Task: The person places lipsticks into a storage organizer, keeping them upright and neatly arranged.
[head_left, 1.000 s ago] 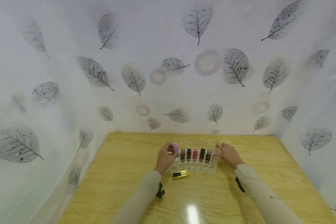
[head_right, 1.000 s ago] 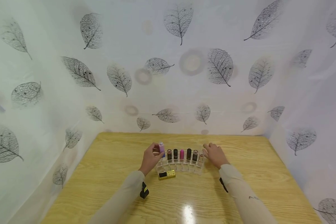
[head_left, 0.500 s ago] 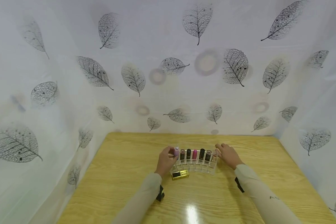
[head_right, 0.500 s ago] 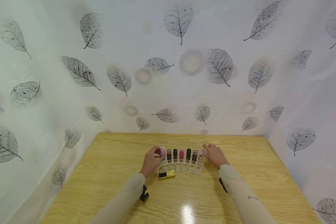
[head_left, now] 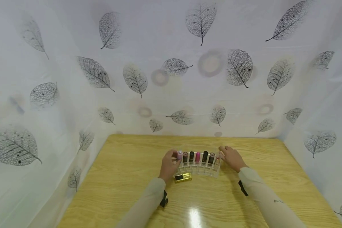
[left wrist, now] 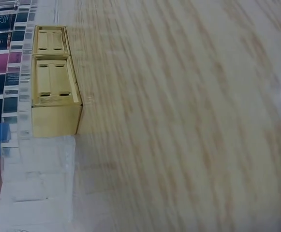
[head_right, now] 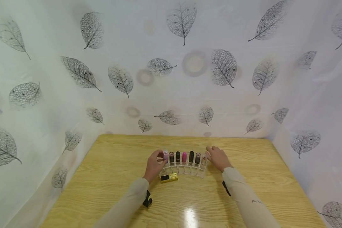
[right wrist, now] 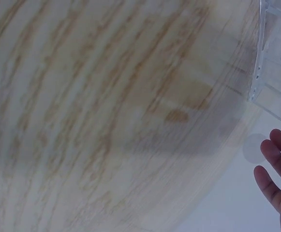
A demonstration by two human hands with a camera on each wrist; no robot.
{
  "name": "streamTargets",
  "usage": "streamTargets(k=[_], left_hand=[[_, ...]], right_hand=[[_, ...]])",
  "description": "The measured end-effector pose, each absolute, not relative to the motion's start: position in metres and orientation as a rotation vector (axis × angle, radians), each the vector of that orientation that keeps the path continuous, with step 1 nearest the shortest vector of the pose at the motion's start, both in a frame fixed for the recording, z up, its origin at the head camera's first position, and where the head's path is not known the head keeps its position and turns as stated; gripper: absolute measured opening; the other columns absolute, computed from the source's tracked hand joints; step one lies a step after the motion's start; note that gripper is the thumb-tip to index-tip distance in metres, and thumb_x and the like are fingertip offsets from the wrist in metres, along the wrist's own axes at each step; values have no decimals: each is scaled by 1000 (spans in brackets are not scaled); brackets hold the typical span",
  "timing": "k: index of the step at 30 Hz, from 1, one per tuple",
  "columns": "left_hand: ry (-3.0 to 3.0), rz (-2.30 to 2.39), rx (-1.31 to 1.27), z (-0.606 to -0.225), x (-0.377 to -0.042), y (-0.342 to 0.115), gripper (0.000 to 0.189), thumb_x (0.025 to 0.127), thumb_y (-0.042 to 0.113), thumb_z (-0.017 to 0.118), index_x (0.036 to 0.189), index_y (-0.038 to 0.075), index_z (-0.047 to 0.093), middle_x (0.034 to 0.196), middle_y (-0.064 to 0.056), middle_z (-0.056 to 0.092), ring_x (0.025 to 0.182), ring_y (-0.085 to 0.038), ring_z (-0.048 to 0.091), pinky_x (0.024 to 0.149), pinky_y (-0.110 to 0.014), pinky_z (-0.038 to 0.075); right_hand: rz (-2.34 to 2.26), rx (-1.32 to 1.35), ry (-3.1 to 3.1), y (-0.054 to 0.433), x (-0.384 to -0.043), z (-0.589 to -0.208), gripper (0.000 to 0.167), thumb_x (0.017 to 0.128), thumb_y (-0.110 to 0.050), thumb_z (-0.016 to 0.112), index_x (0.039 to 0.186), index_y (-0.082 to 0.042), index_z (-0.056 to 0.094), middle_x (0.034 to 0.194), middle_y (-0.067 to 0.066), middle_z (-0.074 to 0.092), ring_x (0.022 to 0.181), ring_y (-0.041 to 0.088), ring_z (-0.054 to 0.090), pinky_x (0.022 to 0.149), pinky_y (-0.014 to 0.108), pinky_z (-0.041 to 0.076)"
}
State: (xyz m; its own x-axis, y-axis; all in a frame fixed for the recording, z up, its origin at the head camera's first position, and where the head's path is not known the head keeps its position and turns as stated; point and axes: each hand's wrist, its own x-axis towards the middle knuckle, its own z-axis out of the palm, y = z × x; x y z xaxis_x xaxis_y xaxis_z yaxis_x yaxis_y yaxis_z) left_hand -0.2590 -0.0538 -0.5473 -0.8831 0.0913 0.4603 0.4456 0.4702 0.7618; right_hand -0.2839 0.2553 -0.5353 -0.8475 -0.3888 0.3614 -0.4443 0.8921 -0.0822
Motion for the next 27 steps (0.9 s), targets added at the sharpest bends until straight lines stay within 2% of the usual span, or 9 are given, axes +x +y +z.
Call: streamTargets(k=[5, 27], left_hand=[[-2382, -1393, -428, -545, -260, -53, 18, 84, 12, 69, 98, 9, 58, 92, -4, 62, 85, -15, 62, 74, -20, 55], [-2474, -1255, -399, -539, -253, -60, 22, 86, 22, 68, 102, 11, 59, 94, 0, 61, 85, -12, 60, 73, -20, 54]], right_hand=[[241, 605, -2749, 256, -284, -535, 20, 92, -15, 55, 107, -2, 57, 81, 13, 58, 65, 24, 54, 53, 37, 44], [264, 615, -2752, 253, -280, -533, 21, 92, -11, 57, 109, 0, 56, 82, 14, 59, 66, 24, 55, 56, 39, 45]])
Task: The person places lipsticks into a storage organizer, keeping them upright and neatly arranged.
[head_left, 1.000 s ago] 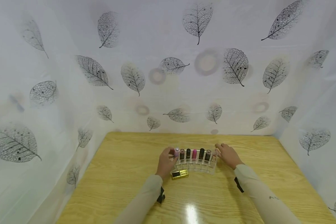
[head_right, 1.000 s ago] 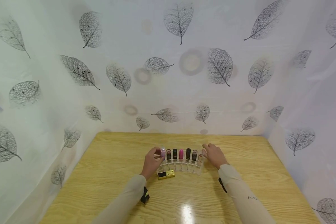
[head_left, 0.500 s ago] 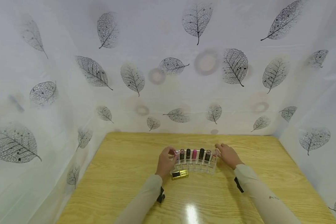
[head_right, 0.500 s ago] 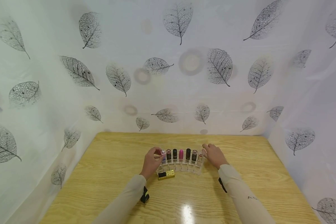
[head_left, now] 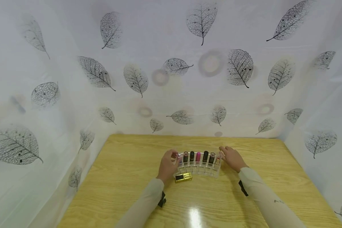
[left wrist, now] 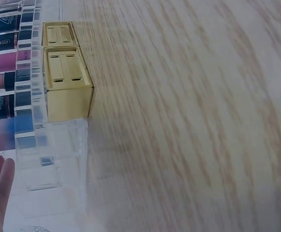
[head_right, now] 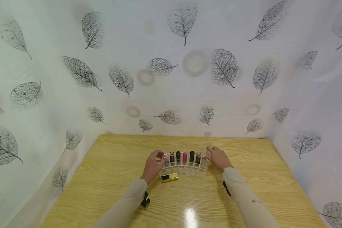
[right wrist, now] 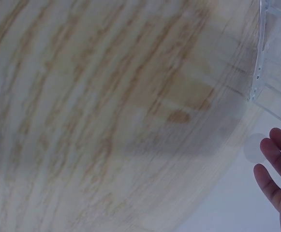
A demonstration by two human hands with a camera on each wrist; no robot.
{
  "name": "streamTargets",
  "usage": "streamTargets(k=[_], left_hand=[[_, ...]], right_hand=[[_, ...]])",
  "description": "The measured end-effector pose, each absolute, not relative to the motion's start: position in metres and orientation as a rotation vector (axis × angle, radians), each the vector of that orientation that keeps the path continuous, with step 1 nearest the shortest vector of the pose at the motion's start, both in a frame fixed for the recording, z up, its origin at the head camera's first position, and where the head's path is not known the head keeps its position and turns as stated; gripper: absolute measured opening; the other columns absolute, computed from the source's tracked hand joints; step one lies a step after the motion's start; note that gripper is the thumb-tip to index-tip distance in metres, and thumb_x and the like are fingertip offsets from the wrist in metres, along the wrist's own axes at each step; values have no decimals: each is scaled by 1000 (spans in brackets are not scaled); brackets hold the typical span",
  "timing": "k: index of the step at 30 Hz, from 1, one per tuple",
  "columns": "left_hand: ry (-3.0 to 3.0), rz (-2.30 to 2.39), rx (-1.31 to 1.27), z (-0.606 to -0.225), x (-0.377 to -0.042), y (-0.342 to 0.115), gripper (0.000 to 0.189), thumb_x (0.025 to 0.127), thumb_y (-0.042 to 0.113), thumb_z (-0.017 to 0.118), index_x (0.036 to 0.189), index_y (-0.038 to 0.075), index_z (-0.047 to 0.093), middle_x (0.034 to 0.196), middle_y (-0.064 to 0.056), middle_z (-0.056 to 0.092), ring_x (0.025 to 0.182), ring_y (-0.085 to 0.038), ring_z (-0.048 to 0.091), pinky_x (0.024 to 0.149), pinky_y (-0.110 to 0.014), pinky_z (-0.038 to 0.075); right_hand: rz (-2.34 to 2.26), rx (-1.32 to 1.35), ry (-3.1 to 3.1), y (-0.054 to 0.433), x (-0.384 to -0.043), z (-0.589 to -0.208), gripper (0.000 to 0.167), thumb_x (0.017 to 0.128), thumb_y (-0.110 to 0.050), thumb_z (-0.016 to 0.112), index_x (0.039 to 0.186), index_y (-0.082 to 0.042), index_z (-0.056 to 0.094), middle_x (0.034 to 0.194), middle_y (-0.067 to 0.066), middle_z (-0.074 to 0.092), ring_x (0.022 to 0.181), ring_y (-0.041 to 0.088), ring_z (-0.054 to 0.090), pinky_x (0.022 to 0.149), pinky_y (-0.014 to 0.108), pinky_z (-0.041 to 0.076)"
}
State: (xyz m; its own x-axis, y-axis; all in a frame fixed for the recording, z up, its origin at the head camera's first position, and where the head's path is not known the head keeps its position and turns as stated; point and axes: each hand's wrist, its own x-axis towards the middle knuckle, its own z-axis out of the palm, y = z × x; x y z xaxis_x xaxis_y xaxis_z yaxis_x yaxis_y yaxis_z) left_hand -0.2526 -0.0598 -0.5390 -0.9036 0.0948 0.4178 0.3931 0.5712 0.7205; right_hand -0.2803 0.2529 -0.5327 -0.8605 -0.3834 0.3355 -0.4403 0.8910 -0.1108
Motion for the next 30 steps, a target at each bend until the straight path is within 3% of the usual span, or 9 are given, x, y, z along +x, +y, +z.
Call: streamTargets(k=[15, 20, 30], left_hand=[[-2631, -985, -429, -523, -213, -59, 49, 77, 15, 75, 120, 8, 52, 115, -7, 53, 103, -22, 58, 89, -38, 52], [-2730, -670, -617, -524, -201, -54, 46, 78, 23, 74, 118, 9, 57, 112, -7, 57, 95, -20, 58, 77, -32, 54], [-2818, -257, -817, -530, -198, -44, 30, 80, 25, 71, 104, 9, 63, 95, -3, 61, 82, -16, 59, 68, -27, 51]], right_hand=[[292, 623, -2746, 257, -281, -538, 22, 92, -11, 56, 111, 1, 56, 84, 15, 59, 66, 25, 54, 57, 40, 47], [293, 608, -2761, 258, -282, -538, 24, 93, -13, 56, 112, 1, 56, 87, 16, 60, 68, 26, 57, 59, 41, 49], [315, 608, -2785, 257, -283, -536, 23, 93, -13, 54, 112, 1, 55, 86, 15, 60, 68, 25, 56, 59, 41, 48]])
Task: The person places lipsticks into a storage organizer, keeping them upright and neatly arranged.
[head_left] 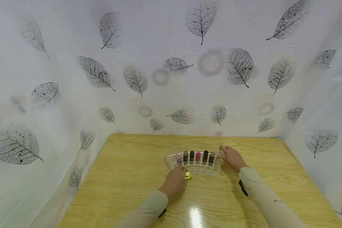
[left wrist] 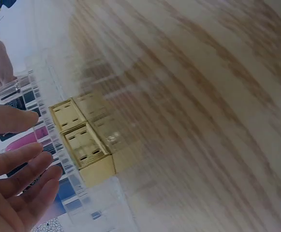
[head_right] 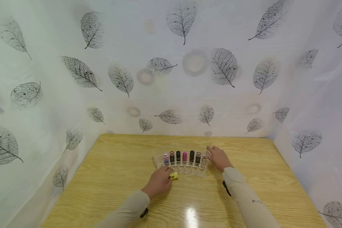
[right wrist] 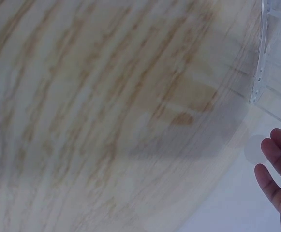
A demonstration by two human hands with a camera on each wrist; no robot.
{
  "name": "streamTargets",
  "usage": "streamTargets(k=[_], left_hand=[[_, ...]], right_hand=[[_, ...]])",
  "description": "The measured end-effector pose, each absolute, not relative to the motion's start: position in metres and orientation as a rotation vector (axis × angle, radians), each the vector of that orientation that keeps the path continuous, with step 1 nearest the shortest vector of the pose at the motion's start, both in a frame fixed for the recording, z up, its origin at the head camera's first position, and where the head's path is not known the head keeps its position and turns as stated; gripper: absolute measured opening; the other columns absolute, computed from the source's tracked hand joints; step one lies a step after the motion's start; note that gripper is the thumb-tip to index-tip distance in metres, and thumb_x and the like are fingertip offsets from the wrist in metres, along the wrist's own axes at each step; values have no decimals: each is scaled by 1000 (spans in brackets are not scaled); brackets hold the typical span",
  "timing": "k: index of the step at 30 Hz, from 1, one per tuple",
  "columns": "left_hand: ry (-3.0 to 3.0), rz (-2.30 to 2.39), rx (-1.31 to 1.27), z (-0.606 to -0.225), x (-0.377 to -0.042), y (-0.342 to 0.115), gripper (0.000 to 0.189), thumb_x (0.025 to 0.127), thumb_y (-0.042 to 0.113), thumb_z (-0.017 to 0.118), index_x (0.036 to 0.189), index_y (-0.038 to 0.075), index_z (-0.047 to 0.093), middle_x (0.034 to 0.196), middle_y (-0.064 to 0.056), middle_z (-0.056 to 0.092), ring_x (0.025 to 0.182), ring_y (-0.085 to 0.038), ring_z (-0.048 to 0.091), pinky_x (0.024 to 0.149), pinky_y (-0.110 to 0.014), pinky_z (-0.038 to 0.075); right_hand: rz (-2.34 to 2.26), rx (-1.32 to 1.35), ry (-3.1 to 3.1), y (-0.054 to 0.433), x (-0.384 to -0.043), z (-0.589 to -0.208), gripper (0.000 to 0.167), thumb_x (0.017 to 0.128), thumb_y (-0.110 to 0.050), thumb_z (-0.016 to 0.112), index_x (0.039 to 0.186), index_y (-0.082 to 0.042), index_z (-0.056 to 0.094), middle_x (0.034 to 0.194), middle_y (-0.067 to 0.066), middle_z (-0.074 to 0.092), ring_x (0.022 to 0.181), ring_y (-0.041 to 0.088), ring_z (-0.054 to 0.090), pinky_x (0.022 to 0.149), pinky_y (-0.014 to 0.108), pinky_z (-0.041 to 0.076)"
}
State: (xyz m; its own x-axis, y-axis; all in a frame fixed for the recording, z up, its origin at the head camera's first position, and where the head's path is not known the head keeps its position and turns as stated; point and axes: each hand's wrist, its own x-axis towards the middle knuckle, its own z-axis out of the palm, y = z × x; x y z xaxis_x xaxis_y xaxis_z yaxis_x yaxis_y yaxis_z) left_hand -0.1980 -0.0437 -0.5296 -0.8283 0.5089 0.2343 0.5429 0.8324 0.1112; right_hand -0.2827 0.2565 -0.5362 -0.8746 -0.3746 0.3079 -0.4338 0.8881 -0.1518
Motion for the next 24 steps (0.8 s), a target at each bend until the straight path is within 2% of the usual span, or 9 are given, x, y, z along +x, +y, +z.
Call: streamTargets(k=[7, 16, 24], left_hand=[[-2841, -111, -832, -538, -203, -39, 24, 80, 21, 68, 100, 7, 64, 91, -4, 61, 81, -16, 59, 68, -28, 51], [-2827, -54, -845, -536, -205, -34, 11, 75, 16, 69, 84, 10, 67, 79, -1, 60, 71, -15, 57, 59, -27, 47], [-2772, -21, -928, -539, -208, -38, 5, 77, 16, 66, 80, 12, 65, 79, 0, 60, 72, -14, 56, 59, -25, 45]], right_hand=[[310, 615, -2770, 257, -284, -538, 22, 94, -13, 54, 111, 0, 55, 83, 14, 58, 66, 24, 54, 57, 40, 47], [329, 604, -2788, 256, -284, -538, 21, 94, -13, 53, 111, 0, 54, 82, 13, 57, 66, 23, 53, 57, 38, 45], [323, 596, -2797, 256, -283, -537, 22, 94, -13, 53, 111, 0, 55, 81, 13, 57, 66, 23, 54, 56, 38, 45]])
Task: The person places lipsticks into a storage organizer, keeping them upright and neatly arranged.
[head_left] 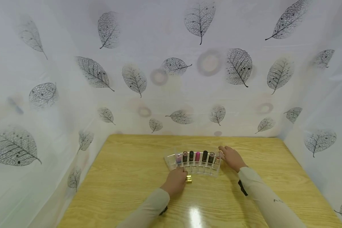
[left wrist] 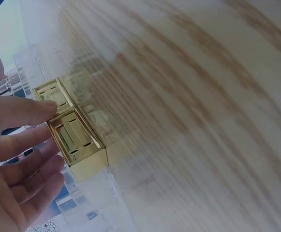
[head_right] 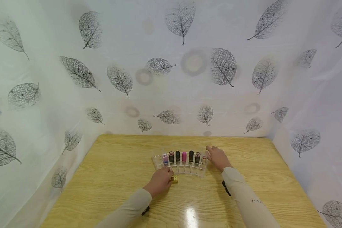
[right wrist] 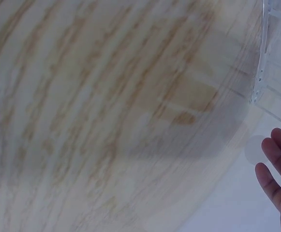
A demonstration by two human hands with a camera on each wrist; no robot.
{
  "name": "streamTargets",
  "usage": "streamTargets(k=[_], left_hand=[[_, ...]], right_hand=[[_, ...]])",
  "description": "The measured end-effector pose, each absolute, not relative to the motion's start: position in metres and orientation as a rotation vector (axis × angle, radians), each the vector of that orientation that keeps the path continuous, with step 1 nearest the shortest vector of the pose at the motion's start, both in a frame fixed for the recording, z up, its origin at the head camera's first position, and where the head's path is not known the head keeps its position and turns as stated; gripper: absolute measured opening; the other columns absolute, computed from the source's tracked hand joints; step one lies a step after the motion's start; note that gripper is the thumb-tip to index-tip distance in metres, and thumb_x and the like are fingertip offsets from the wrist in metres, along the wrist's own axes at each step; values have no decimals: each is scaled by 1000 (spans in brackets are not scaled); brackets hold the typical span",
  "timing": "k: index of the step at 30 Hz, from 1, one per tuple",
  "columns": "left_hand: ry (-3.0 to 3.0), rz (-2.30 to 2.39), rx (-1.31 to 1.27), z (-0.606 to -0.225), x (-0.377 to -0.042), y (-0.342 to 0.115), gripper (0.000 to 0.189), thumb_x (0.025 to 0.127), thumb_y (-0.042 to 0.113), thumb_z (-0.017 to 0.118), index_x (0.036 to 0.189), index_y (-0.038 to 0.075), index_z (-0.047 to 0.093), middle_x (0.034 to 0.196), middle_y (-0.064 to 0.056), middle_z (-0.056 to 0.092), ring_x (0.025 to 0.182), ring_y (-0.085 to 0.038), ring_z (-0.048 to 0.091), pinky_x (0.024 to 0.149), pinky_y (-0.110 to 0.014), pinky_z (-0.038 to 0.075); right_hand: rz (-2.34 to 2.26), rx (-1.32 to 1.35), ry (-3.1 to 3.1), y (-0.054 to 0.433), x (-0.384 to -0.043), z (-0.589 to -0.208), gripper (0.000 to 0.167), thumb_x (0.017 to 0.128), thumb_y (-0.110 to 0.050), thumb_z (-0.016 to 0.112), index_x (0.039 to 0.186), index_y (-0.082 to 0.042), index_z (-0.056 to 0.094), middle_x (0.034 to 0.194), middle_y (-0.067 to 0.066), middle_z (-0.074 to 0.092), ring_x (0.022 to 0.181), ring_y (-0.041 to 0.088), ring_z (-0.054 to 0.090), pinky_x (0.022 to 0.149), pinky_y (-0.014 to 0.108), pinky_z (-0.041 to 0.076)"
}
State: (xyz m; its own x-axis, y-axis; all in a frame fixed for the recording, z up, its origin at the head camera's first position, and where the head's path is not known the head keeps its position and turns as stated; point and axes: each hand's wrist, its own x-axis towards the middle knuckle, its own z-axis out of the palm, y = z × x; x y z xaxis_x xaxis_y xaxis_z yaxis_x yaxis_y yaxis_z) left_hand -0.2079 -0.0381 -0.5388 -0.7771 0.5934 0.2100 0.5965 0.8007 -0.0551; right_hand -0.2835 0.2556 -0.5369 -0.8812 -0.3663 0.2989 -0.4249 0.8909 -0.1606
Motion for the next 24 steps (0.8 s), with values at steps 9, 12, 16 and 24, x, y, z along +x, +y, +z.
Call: streamTargets(k=[9, 12, 16, 24], left_hand=[[-2789, -63, -1026, -543, -210, -41, 7, 75, 15, 67, 81, 14, 63, 80, 1, 60, 74, -12, 57, 65, -25, 47], [-2834, -95, -1031, -545, -211, -42, 9, 75, 17, 68, 81, 14, 62, 80, 2, 60, 75, -12, 57, 66, -26, 48], [-2855, -126, -1028, -544, -211, -42, 9, 74, 18, 68, 78, 14, 62, 76, 3, 59, 69, -11, 56, 61, -25, 46], [-2913, -336, -987, -525, -208, -39, 15, 81, 27, 68, 89, 14, 65, 79, 6, 58, 67, -6, 49, 60, -20, 42]], right_hand=[[335, 614, -2772, 254, -282, -536, 21, 93, -11, 54, 110, 1, 55, 84, 15, 59, 67, 25, 55, 58, 40, 47], [336, 620, -2768, 254, -282, -538, 21, 94, -11, 53, 111, 1, 55, 85, 16, 60, 68, 26, 56, 59, 41, 48], [325, 621, -2761, 254, -282, -539, 21, 94, -12, 53, 111, 0, 55, 84, 15, 59, 68, 25, 55, 58, 40, 47], [331, 613, -2762, 256, -282, -538, 22, 93, -12, 53, 111, 1, 56, 85, 16, 60, 68, 25, 56, 58, 41, 48]])
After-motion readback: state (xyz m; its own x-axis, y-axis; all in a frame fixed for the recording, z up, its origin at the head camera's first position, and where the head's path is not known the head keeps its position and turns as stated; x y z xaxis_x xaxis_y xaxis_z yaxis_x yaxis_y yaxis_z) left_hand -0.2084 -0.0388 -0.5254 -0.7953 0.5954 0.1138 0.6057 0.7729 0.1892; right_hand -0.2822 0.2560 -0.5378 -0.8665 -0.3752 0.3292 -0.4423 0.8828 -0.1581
